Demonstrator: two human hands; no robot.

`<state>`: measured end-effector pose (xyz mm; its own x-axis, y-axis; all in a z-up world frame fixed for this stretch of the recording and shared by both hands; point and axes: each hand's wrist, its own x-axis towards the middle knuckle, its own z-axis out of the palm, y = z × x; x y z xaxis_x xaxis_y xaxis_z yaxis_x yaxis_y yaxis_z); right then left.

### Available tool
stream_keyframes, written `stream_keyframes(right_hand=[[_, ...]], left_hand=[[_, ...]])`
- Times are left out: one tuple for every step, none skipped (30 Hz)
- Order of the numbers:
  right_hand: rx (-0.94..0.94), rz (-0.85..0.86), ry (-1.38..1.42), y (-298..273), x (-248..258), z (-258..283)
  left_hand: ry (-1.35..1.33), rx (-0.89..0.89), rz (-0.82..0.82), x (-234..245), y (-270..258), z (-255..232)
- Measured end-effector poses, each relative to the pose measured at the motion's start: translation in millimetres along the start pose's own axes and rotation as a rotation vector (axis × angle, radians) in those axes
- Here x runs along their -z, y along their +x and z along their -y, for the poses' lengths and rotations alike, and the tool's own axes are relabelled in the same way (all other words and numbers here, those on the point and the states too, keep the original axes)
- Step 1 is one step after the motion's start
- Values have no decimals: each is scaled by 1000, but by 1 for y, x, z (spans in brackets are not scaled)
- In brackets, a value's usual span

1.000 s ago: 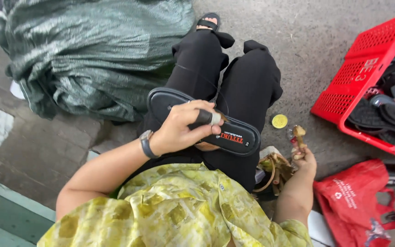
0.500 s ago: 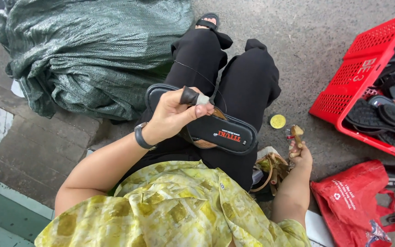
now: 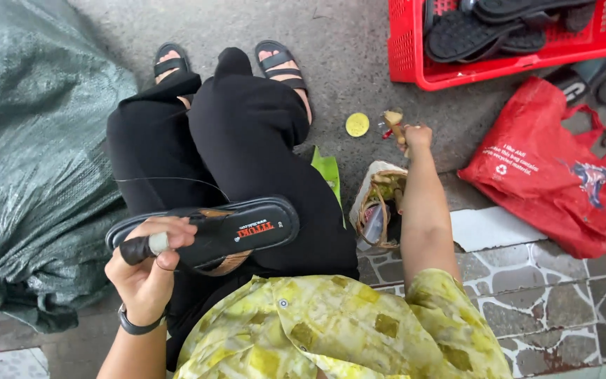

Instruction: Hand-sewing the sole of a black sandal using a needle and thread to repair it.

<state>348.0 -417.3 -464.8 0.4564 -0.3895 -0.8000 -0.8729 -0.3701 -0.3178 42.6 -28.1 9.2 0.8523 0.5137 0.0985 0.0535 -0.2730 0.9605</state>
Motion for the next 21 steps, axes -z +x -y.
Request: stream_keyframes(right_hand=[[-9, -1, 2, 1, 2, -3], [-109, 8, 65, 1, 0, -4], [-211, 17, 127, 0, -4, -7], [-214, 37, 113, 16, -1, -21], [-106, 108, 85, 30, 1, -35], [7, 204, 44, 43, -12, -46], [9, 251, 18, 26, -11, -41], [-52, 317, 184, 14, -10, -28], [-124, 381, 349, 1, -10, -14], [-107, 421, 319, 8, -15, -17], [-182, 379, 450, 17, -19, -19], [-257, 320, 584, 28, -13, -20], [-242, 347, 558, 6, -16, -10], [-267, 344, 561, -16, -13, -4], [-292, 340, 563, -37, -9, 1], [-278, 354, 553, -37, -13, 0], [-286, 366, 617, -36, -17, 0], [-296, 375, 684, -35, -18, -3], [-285, 386, 675, -18, -23, -8], [-316, 372, 732, -1, -25, -15], [-347, 358, 788, 16, -28, -21]], left_hand=[[1, 4, 8, -2, 3, 1], [-10, 3, 4, -3, 3, 0], [-21, 2, -1, -2, 4, 0], [-1, 10, -12, -5, 7, 9], [-123, -62, 2, -4, 9, 18], [-222, -132, -2, 0, 6, 23], [-179, -122, -33, -3, 8, 22], [-303, -129, -57, -6, 10, 23], [-426, -140, -81, -7, 12, 25], [-396, -155, -122, -7, 10, 26], [-476, -166, -144, -7, 9, 27], [-568, -178, -157, -9, 12, 28], [-552, -193, -190, -9, 11, 26], [-594, -180, -206, -9, 11, 24], [-636, -167, -220, -10, 12, 23], [-631, -181, -237, -9, 10, 25], [-660, -168, -236, -9, 8, 26], [-693, -153, -231, -9, 6, 28], [-691, -165, -243, -7, 4, 29], [-704, -149, -234, -7, 2, 31], [-717, -132, -224, -7, 0, 32]])
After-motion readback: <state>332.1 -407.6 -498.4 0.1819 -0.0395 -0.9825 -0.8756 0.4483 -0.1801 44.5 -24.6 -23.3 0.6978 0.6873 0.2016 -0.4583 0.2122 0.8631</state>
